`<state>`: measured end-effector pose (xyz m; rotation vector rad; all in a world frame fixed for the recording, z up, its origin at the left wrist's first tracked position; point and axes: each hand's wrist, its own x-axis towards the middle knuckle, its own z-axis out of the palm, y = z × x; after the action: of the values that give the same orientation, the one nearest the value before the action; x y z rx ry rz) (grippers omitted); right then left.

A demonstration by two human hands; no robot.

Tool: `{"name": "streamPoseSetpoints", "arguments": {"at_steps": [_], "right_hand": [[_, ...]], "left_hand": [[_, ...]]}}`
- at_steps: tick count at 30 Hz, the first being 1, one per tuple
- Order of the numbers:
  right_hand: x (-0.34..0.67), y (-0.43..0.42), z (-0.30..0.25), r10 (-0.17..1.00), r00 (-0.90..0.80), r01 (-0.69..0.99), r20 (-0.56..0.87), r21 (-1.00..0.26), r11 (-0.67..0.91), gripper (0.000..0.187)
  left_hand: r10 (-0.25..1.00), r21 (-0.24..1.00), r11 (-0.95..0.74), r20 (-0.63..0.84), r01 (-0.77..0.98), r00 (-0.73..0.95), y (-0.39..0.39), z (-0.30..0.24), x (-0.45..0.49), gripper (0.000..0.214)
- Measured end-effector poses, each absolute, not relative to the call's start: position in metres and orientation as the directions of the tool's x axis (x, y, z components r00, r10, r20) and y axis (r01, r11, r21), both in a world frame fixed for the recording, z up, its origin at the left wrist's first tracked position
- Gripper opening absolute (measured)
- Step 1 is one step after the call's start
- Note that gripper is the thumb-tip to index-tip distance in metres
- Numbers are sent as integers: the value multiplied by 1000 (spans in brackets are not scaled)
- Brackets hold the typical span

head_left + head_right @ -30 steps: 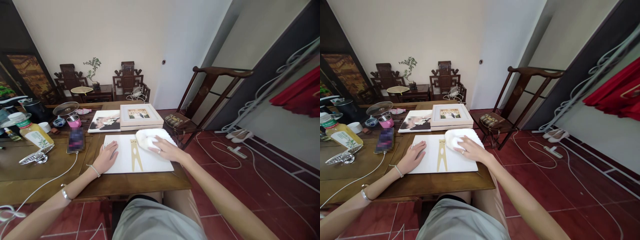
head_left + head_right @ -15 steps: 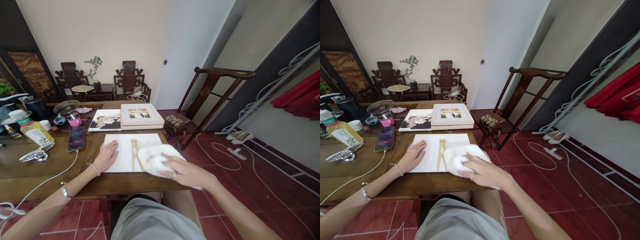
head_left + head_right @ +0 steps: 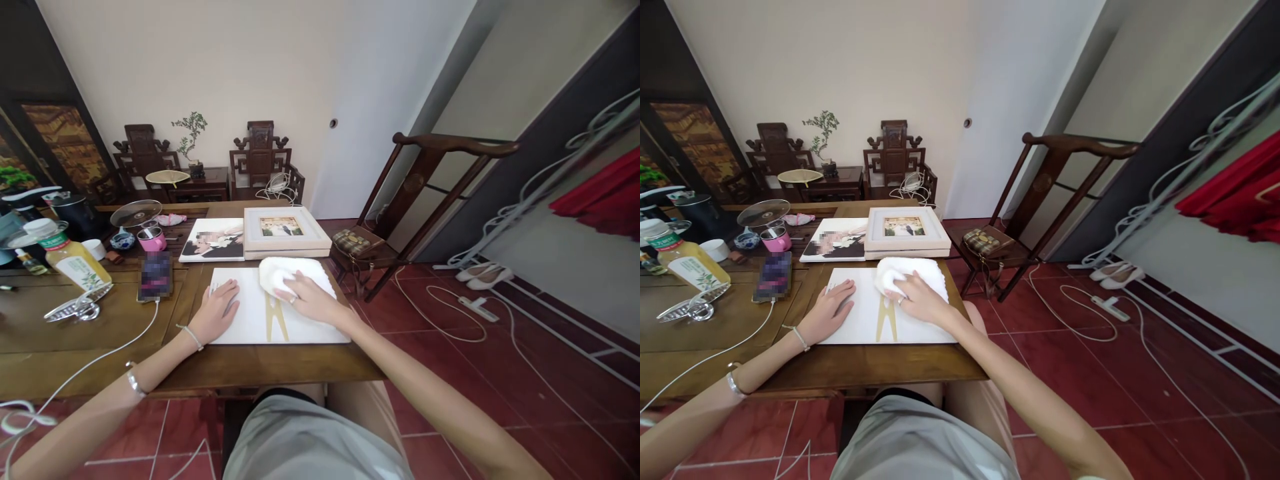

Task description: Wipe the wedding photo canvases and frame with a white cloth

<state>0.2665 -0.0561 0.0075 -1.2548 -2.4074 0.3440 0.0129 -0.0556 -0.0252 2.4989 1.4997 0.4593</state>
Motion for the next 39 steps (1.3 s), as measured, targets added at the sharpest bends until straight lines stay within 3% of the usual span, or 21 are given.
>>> {"name": "streamPoseSetpoints", "arguments": {"at_steps": [4, 11, 20, 27, 39], "right_hand": [[266, -102, 11, 751, -624, 662, 216, -365, 655, 30], [269, -155, 32, 721, -687, 653, 86, -362, 665, 27], [257, -72, 12, 723, -646, 669, 244, -275, 690, 34], [239, -36, 9, 732, -637, 709, 242, -190, 679, 32], [238, -161, 25, 613, -782, 575, 109, -252, 778, 25]], "left_hand": [[883, 310, -470, 160, 827, 442, -57, -25, 14, 41], [882, 303, -472, 167, 828, 441, -56, -26, 13, 41], [881, 281, -473, 162, 835, 444, -56, -27, 13, 43], [882, 296, -472, 163, 830, 443, -55, -27, 12, 43], [897, 276, -440, 165, 854, 409, -52, -31, 12, 46]]}}
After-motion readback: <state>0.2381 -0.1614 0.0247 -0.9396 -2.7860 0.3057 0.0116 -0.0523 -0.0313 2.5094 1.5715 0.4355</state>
